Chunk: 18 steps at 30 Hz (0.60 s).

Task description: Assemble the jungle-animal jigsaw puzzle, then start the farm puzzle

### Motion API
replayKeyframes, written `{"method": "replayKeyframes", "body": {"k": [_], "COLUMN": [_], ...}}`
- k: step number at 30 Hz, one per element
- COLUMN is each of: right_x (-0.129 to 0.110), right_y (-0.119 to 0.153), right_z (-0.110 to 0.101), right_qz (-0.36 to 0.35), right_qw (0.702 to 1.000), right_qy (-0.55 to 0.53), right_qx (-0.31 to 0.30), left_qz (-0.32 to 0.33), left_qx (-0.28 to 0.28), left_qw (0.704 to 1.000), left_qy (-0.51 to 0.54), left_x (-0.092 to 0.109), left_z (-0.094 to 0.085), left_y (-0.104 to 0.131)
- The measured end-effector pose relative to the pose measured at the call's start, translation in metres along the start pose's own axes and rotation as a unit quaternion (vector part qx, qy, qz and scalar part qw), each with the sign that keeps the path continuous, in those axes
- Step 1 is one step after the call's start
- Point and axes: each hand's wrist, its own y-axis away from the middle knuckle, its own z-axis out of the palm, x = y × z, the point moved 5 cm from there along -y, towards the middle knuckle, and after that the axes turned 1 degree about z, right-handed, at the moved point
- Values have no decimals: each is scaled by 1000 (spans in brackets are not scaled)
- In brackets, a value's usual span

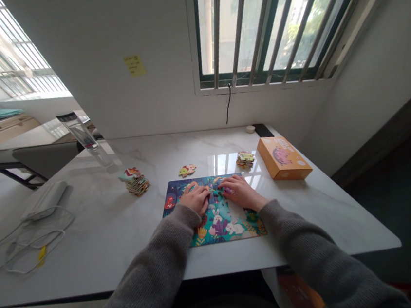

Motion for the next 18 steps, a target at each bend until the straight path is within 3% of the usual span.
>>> {"method": "replayKeyframes", "body": {"k": [8,18], "right_x": [-3,-5], "right_y": [3,5], "right_z": [1,4], "right_qz": [-9,-9], "right_qw": [1000,1000], "right_qy": [5,24], "right_qx": [-3,-12], "left_qz": [8,23], "left_qx": [2,-37], "left_qw": [1000,999], "left_qy": [12,18], "left_x": [1,11], "left_z": [1,6], "left_y": [1,1]}}
